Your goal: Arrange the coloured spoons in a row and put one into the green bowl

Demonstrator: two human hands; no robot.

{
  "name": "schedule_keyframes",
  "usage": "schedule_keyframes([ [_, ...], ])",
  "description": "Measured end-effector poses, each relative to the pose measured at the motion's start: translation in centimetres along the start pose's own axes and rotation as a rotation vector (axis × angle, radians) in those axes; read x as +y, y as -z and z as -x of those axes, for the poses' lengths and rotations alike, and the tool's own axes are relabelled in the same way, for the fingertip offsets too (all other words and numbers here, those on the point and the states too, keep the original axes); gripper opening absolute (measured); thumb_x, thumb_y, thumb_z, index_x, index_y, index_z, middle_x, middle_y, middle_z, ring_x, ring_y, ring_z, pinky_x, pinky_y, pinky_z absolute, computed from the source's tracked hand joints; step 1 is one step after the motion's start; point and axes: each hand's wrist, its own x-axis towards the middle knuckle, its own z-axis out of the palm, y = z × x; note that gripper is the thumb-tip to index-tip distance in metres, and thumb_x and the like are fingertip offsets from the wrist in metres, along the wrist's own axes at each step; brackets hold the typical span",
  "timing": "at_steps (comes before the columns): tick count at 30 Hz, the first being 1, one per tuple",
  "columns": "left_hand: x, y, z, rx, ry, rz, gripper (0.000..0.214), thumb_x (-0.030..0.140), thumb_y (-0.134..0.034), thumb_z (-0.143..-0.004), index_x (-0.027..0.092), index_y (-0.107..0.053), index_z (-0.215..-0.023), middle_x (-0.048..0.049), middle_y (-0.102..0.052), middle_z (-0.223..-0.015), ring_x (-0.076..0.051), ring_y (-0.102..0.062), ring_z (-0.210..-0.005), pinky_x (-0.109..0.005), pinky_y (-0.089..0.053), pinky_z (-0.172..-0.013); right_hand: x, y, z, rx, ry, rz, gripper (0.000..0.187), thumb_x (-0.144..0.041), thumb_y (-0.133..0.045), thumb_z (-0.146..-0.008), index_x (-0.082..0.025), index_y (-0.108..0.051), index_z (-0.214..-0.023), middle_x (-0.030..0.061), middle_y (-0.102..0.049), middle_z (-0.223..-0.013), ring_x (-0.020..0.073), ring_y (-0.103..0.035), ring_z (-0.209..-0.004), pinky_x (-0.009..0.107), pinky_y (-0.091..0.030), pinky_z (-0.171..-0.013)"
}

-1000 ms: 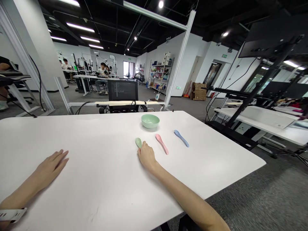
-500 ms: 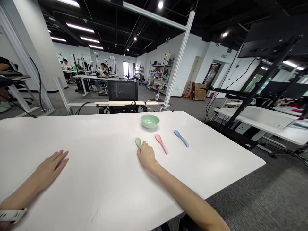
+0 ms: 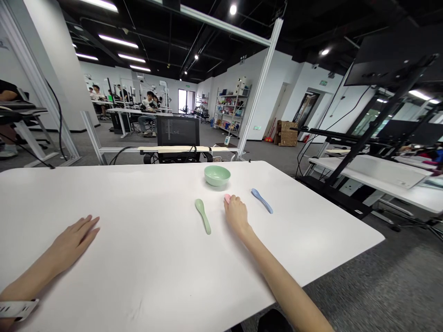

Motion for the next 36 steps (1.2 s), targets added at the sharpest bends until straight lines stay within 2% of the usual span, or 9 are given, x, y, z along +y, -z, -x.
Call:
schedule_keyframes([
  [3,-0.1,-0.3,0.1,0.022,-0.01,0.01,0.079,0.056,-0.026,-0.099,0.009,-0.062,-0.153,-0.0209,-0.058,-0.165,-0.038,-0.049,-0.158,-0.056,-0.041,-0.129,2.0,-0.7,-0.1,0.033,-0.032,0.072,0.044,-0.039,-0.035,-0.116,-0.009,-0.068,-0.116,0.0233,-0.074,-0.116,0.0301,-0.075,-0.107,0.033,-0.049,-0.084],
  [7,-0.4,-0.8,0.1,0.055,-0.014,0.011,0.077,0.053,-0.027,-0.098,0.009,-0.063,-0.15,-0.0208,-0.06,-0.163,-0.038,-0.051,-0.157,-0.059,-0.041,-0.128,3.1,-1.6,0.2,0.019,-0.017,0.086,0.036,-0.026,-0.038,-0.114,-0.01,-0.07,-0.111,0.023,-0.072,-0.115,0.029,-0.074,-0.105,0.034,-0.049,-0.084],
  [16,-0.9,-0.9,0.0,0.026,-0.017,-0.005,0.079,0.056,-0.026,-0.099,0.009,-0.061,-0.152,-0.02,-0.058,-0.165,-0.036,-0.047,-0.159,-0.055,-0.039,-0.13,2.7,-1.6,0.2,-0.017,-0.035,0.062,0.035,-0.02,-0.037,-0.112,-0.008,-0.069,-0.117,0.024,-0.072,-0.12,0.0288,-0.074,-0.108,0.033,-0.049,-0.086],
  [24,-1.0,-1.0,0.1,0.014,-0.026,0.01,0.08,0.054,-0.024,-0.102,0.005,-0.057,-0.155,-0.0223,-0.053,-0.168,-0.039,-0.044,-0.161,-0.057,-0.037,-0.131,2.8,-1.6,0.1,-0.007,-0.049,0.042,0.036,-0.019,-0.038,-0.112,-0.006,-0.071,-0.119,0.0247,-0.072,-0.121,0.0299,-0.073,-0.11,0.034,-0.049,-0.087],
  [29,-1.4,-1.5,0.1,0.052,-0.035,0.017,0.075,0.053,-0.028,-0.102,0.009,-0.06,-0.154,-0.0203,-0.057,-0.166,-0.037,-0.047,-0.159,-0.059,-0.039,-0.13,3.0,-1.8,0.1,0.005,-0.045,0.044,0.037,-0.02,-0.038,-0.112,-0.007,-0.073,-0.117,0.0229,-0.073,-0.119,0.0286,-0.073,-0.108,0.033,-0.048,-0.086],
  [36,-1.6,-1.7,-0.1,0.038,-0.036,0.014,0.076,0.054,-0.026,-0.103,0.009,-0.059,-0.155,-0.0206,-0.055,-0.167,-0.038,-0.046,-0.16,-0.061,-0.038,-0.13,3.3,-1.9,-0.1,0.017,-0.041,0.022,0.037,-0.021,-0.042,-0.111,-0.006,-0.075,-0.116,0.0242,-0.072,-0.119,0.0303,-0.074,-0.106,0.035,-0.048,-0.086],
])
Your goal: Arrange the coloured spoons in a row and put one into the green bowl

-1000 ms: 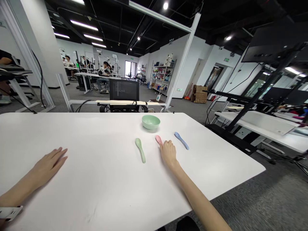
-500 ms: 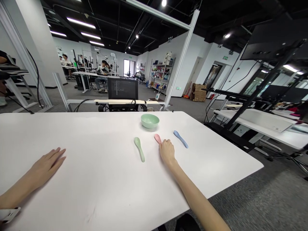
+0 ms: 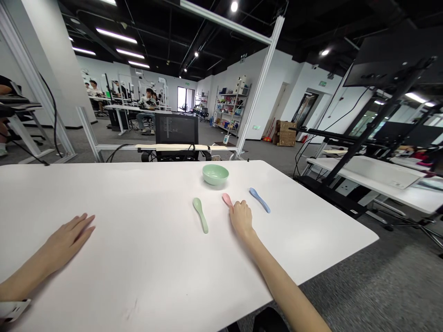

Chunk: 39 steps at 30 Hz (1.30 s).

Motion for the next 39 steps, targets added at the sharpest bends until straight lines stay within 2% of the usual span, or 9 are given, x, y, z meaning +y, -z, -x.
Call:
schedule_keyframes([
  [5,0.0,0.0,0.0,-0.008,0.003,0.005,0.077,0.054,-0.026,-0.104,0.007,-0.057,-0.156,-0.0214,-0.053,-0.168,-0.039,-0.044,-0.161,-0.062,-0.038,-0.13,0.4,-0.5,-0.2,0.02,-0.004,-0.018,0.035,-0.021,-0.044,-0.111,-0.006,-0.075,-0.116,0.0242,-0.071,-0.118,0.0317,-0.074,-0.105,0.036,-0.05,-0.086],
  [9,0.0,0.2,0.0,-0.015,0.003,0.003,0.078,0.054,-0.025,-0.104,0.006,-0.057,-0.156,-0.0225,-0.053,-0.168,-0.039,-0.044,-0.161,-0.062,-0.037,-0.13,0.8,-1.1,-0.6,0.12,0.072,-0.105,0.033,-0.023,-0.046,-0.11,-0.009,-0.075,-0.114,0.023,-0.071,-0.114,0.0321,-0.074,-0.101,0.04,-0.053,-0.087],
  [11,0.1,0.2,0.0,-0.015,-0.002,0.002,0.078,0.054,-0.025,-0.103,0.006,-0.058,-0.156,-0.0225,-0.053,-0.168,-0.039,-0.045,-0.16,-0.062,-0.036,-0.131,0.7,-1.5,-0.6,0.181,0.242,-0.216,0.03,-0.023,-0.047,-0.109,-0.013,-0.074,-0.118,0.0206,-0.07,-0.114,0.0312,-0.073,-0.101,0.043,-0.055,-0.092],
  [13,0.1,0.3,0.0,-0.015,-0.004,0.005,0.078,0.054,-0.025,-0.103,0.006,-0.058,-0.156,-0.0226,-0.053,-0.168,-0.039,-0.044,-0.161,-0.062,-0.036,-0.13,0.1,-1.8,-0.3,0.191,0.48,-0.353,0.028,-0.024,-0.05,-0.108,-0.017,-0.073,-0.122,0.0175,-0.07,-0.117,0.0296,-0.072,-0.106,0.045,-0.057,-0.097],
  [15,0.2,0.4,0.0,-0.016,0.001,0.004,0.079,0.055,-0.024,-0.103,0.006,-0.058,-0.155,-0.0225,-0.053,-0.168,-0.039,-0.044,-0.161,-0.062,-0.037,-0.13,-0.6,-2.0,0.3,0.134,0.681,-0.467,0.027,-0.029,-0.051,-0.109,-0.021,-0.071,-0.125,0.0143,-0.071,-0.116,0.0277,-0.071,-0.107,0.045,-0.058,-0.099],
  [17,0.2,0.5,-0.1,-0.018,0.004,-0.004,0.079,0.056,-0.024,-0.103,0.007,-0.059,-0.155,-0.0212,-0.055,-0.167,-0.038,-0.045,-0.16,-0.061,-0.037,-0.13,-1.4,-2.2,1.0,0.053,0.779,-0.533,0.028,-0.033,-0.051,-0.11,-0.022,-0.07,-0.127,0.0121,-0.071,-0.113,0.0263,-0.071,-0.106,0.045,-0.06,-0.097],
  [23,0.0,0.3,-0.1,-0.022,0.012,-0.002,0.081,0.057,-0.023,-0.103,0.008,-0.057,-0.156,-0.0202,-0.054,-0.168,-0.037,-0.043,-0.162,-0.059,-0.036,-0.131,-2.0,-2.3,1.9,-0.028,0.784,-0.561,0.03,-0.033,-0.052,-0.109,-0.023,-0.068,-0.132,0.0113,-0.071,-0.114,0.0269,-0.072,-0.106,0.046,-0.059,-0.099],
  [29,-0.1,0.1,-0.1,-0.013,0.008,0.01,0.079,0.056,-0.026,-0.102,0.007,-0.059,-0.155,-0.022,-0.053,-0.168,-0.039,-0.045,-0.16,-0.062,-0.038,-0.13,-1.9,-2.4,1.8,-0.038,0.774,-0.541,0.029,-0.032,-0.051,-0.109,-0.023,-0.068,-0.131,0.0118,-0.071,-0.114,0.0279,-0.071,-0.109,0.048,-0.058,-0.1],
  [39,-0.3,0.0,-0.2,0.007,-0.003,-0.007,0.077,0.054,-0.027,-0.102,0.008,-0.06,-0.154,-0.0213,-0.055,-0.167,-0.038,-0.046,-0.16,-0.059,-0.039,-0.129,-2.1,-2.0,2.0,-0.041,0.773,-0.535,0.028,-0.032,-0.051,-0.11,-0.021,-0.068,-0.129,0.0119,-0.072,-0.114,0.0275,-0.071,-0.11,0.048,-0.058,-0.1],
])
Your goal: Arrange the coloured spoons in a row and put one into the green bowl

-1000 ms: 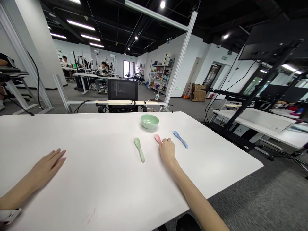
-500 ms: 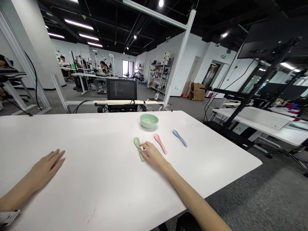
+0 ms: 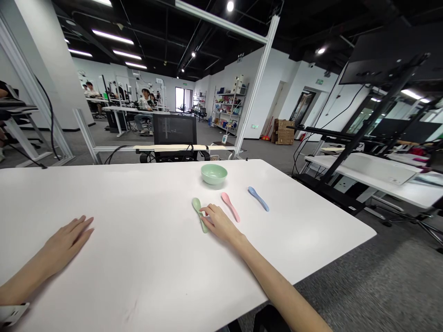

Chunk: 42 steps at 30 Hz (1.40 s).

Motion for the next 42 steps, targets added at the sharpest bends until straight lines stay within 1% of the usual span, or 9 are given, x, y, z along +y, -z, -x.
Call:
schedule_keyframes([
  [5,0.3,0.4,0.1,-0.034,0.005,0.005,0.078,0.053,-0.026,-0.103,0.005,-0.057,-0.156,-0.0226,-0.053,-0.168,-0.039,-0.044,-0.161,-0.059,-0.038,-0.13,-0.1,0.0,0.0,0.01,0.008,0.003,0.027,-0.032,-0.05,-0.11,-0.022,-0.069,-0.128,0.0119,-0.073,-0.113,0.0281,-0.071,-0.109,0.048,-0.059,-0.098],
  [10,0.4,0.5,0.0,-0.015,0.008,0.007,0.075,0.052,-0.029,-0.102,0.009,-0.06,-0.154,-0.0215,-0.056,-0.166,-0.039,-0.046,-0.16,-0.061,-0.04,-0.129,0.0,0.0,0.0,0.002,0.008,0.011,0.028,-0.031,-0.05,-0.11,-0.023,-0.069,-0.128,0.0117,-0.073,-0.113,0.0282,-0.071,-0.109,0.048,-0.059,-0.099],
  [18,0.9,1.1,0.1,-0.05,0.036,0.015,0.08,0.056,-0.026,-0.101,0.007,-0.057,-0.156,-0.0211,-0.053,-0.169,-0.037,-0.043,-0.162,-0.057,-0.037,-0.131,0.8,0.1,-0.2,0.048,0.031,0.031,0.029,-0.034,-0.05,-0.11,-0.023,-0.069,-0.128,0.0108,-0.072,-0.11,0.0265,-0.07,-0.103,0.047,-0.059,-0.096],
  [22,0.8,1.8,-0.1,-0.056,0.039,0.061,0.081,0.059,-0.029,-0.099,0.008,-0.061,-0.153,-0.0199,-0.058,-0.165,-0.036,-0.048,-0.159,-0.057,-0.038,-0.132,3.4,1.5,-0.8,0.14,0.042,0.075,0.029,-0.034,-0.05,-0.109,-0.023,-0.07,-0.126,0.0117,-0.072,-0.11,0.0261,-0.07,-0.101,0.05,-0.056,-0.101],
  [27,-1.4,2.4,-0.8,0.024,0.036,0.048,0.082,0.06,-0.026,-0.096,0.01,-0.066,-0.147,-0.0178,-0.066,-0.158,-0.036,-0.054,-0.154,-0.056,-0.039,-0.132,9.4,4.6,-1.4,0.238,-0.125,0.15,0.037,-0.034,-0.042,-0.109,-0.021,-0.074,-0.123,0.0149,-0.075,-0.123,0.0289,-0.07,-0.115,0.05,-0.054,-0.107],
  [32,-4.1,1.8,-0.9,0.04,0.078,0.017,0.085,0.058,-0.022,-0.096,0.005,-0.065,-0.146,-0.0239,-0.061,-0.161,-0.04,-0.051,-0.156,-0.058,-0.041,-0.129,14.5,5.3,-0.9,0.136,-0.27,0.176,0.044,-0.03,-0.044,-0.105,-0.015,-0.074,-0.134,0.0187,-0.069,-0.15,0.031,-0.061,-0.145,0.052,-0.043,-0.125],
  [35,-4.7,1.2,-0.7,0.028,0.121,0.018,0.084,0.058,-0.022,-0.096,0.006,-0.065,-0.147,-0.025,-0.06,-0.162,-0.043,-0.051,-0.155,-0.064,-0.043,-0.125,15.9,4.6,-0.4,0.106,-0.282,0.117,0.046,-0.031,-0.046,-0.104,-0.013,-0.075,-0.135,0.0204,-0.067,-0.154,0.032,-0.057,-0.151,0.054,-0.041,-0.128],
  [38,-4.9,0.9,-0.6,0.023,0.128,0.011,0.083,0.058,-0.023,-0.095,0.008,-0.064,-0.148,-0.0229,-0.061,-0.162,-0.042,-0.05,-0.156,-0.063,-0.044,-0.126,16.3,4.0,-0.2,0.138,-0.297,0.06,0.044,-0.031,-0.049,-0.103,-0.018,-0.077,-0.134,0.0172,-0.069,-0.152,0.0311,-0.058,-0.15,0.055,-0.042,-0.128],
  [42,-5.1,0.7,-0.6,0.018,0.133,-0.005,0.085,0.056,-0.022,-0.095,0.005,-0.064,-0.148,-0.0248,-0.06,-0.161,-0.044,-0.05,-0.155,-0.063,-0.044,-0.124,16.5,3.9,-0.1,0.135,-0.305,0.033,0.046,-0.032,-0.048,-0.104,-0.016,-0.077,-0.136,0.0174,-0.067,-0.155,0.0308,-0.056,-0.152,0.055,-0.041,-0.129],
])
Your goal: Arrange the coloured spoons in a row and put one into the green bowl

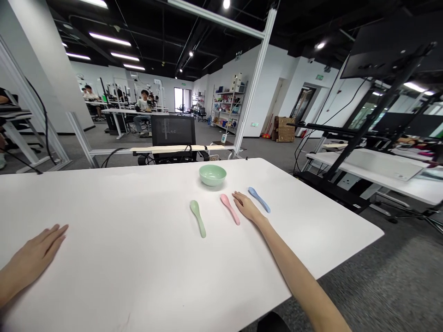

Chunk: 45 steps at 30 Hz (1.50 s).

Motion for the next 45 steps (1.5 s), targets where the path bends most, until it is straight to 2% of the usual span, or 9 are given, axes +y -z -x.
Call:
schedule_keyframes([
  [11,0.6,0.2,0.0,0.018,0.003,-0.039,0.083,0.054,-0.018,-0.095,0.008,-0.064,-0.148,-0.0227,-0.066,-0.156,-0.041,-0.054,-0.153,-0.057,-0.045,-0.124,-0.4,0.5,-0.1,0.068,-0.004,0.059,0.041,-0.031,-0.051,-0.103,-0.018,-0.077,-0.131,0.0167,-0.072,-0.146,0.0305,-0.063,-0.143,0.051,-0.048,-0.122],
  [17,0.6,-0.1,0.0,0.007,0.003,-0.044,0.084,0.052,-0.017,-0.097,0.005,-0.061,-0.15,-0.0254,-0.06,-0.161,-0.041,-0.052,-0.155,-0.057,-0.043,-0.125,0.8,4.3,0.0,0.237,-0.316,0.427,0.043,-0.027,-0.05,-0.102,-0.01,-0.078,-0.129,0.0243,-0.076,-0.127,0.0342,-0.069,-0.121,0.047,-0.05,-0.108],
  [21,0.8,-0.1,0.0,0.028,-0.01,-0.051,0.081,0.05,-0.019,-0.097,0.005,-0.063,-0.148,-0.0257,-0.063,-0.158,-0.042,-0.054,-0.152,-0.058,-0.045,-0.123,1.7,5.3,0.9,0.164,-0.504,0.64,0.037,-0.031,-0.06,-0.1,-0.008,-0.084,-0.114,0.0302,-0.076,-0.122,0.0396,-0.069,-0.118,0.048,-0.049,-0.099],
  [24,1.2,0.1,0.0,0.019,-0.002,-0.056,0.082,0.049,-0.017,-0.098,0.004,-0.062,-0.149,-0.0265,-0.061,-0.159,-0.042,-0.053,-0.152,-0.059,-0.044,-0.124,1.8,5.4,1.2,0.103,-0.536,0.661,0.034,-0.027,-0.057,-0.101,-0.01,-0.086,-0.103,0.0273,-0.08,-0.112,0.0386,-0.072,-0.111,0.047,-0.048,-0.094],
  [26,1.5,0.3,0.1,0.0,0.001,-0.067,0.085,0.049,-0.013,-0.099,0.001,-0.061,-0.15,-0.0277,-0.058,-0.162,-0.043,-0.052,-0.154,-0.06,-0.043,-0.124,1.3,5.8,0.8,0.118,-0.52,0.656,0.037,-0.027,-0.054,-0.103,-0.011,-0.087,-0.105,0.0261,-0.081,-0.111,0.0382,-0.073,-0.11,0.045,-0.048,-0.093],
  [31,1.5,0.3,0.2,0.004,0.003,-0.111,0.081,0.046,-0.012,-0.102,0.002,-0.061,-0.15,-0.0252,-0.06,-0.161,-0.042,-0.054,-0.152,-0.057,-0.046,-0.121,-2.8,7.5,-3.2,0.197,-0.341,0.604,0.042,-0.034,-0.05,-0.108,-0.015,-0.086,-0.116,0.0222,-0.082,-0.115,0.0342,-0.073,-0.11,0.04,-0.046,-0.089],
  [34,1.3,0.3,0.1,0.031,-0.027,-0.145,0.073,0.04,-0.016,-0.104,0.006,-0.064,-0.148,-0.0221,-0.064,-0.158,-0.037,-0.058,-0.149,-0.054,-0.048,-0.12,-6.3,7.3,-6.8,0.122,-0.229,0.606,0.04,-0.033,-0.051,-0.108,-0.017,-0.086,-0.118,0.0187,-0.083,-0.119,0.0311,-0.072,-0.113,0.037,-0.045,-0.09],
  [39,2.0,0.7,0.3,0.009,-0.026,-0.18,0.074,0.038,-0.014,-0.105,0.003,-0.062,-0.15,-0.0247,-0.061,-0.16,-0.037,-0.058,-0.149,-0.051,-0.046,-0.12,-10.0,4.6,-11.9,0.008,-0.203,0.595,0.03,-0.031,-0.06,-0.106,-0.018,-0.087,-0.11,0.0177,-0.083,-0.118,0.0289,-0.071,-0.116,0.035,-0.043,-0.094],
  [45,2.7,1.0,0.8,0.024,-0.007,-0.181,0.069,0.036,-0.019,-0.105,0.006,-0.063,-0.149,-0.0227,-0.062,-0.16,-0.035,-0.058,-0.15,-0.049,-0.047,-0.12,-10.9,1.5,-14.3,-0.029,-0.221,0.578,0.023,-0.027,-0.068,-0.1,-0.014,-0.086,-0.104,0.0222,-0.083,-0.111,0.0301,-0.073,-0.112,0.037,-0.045,-0.094],
])
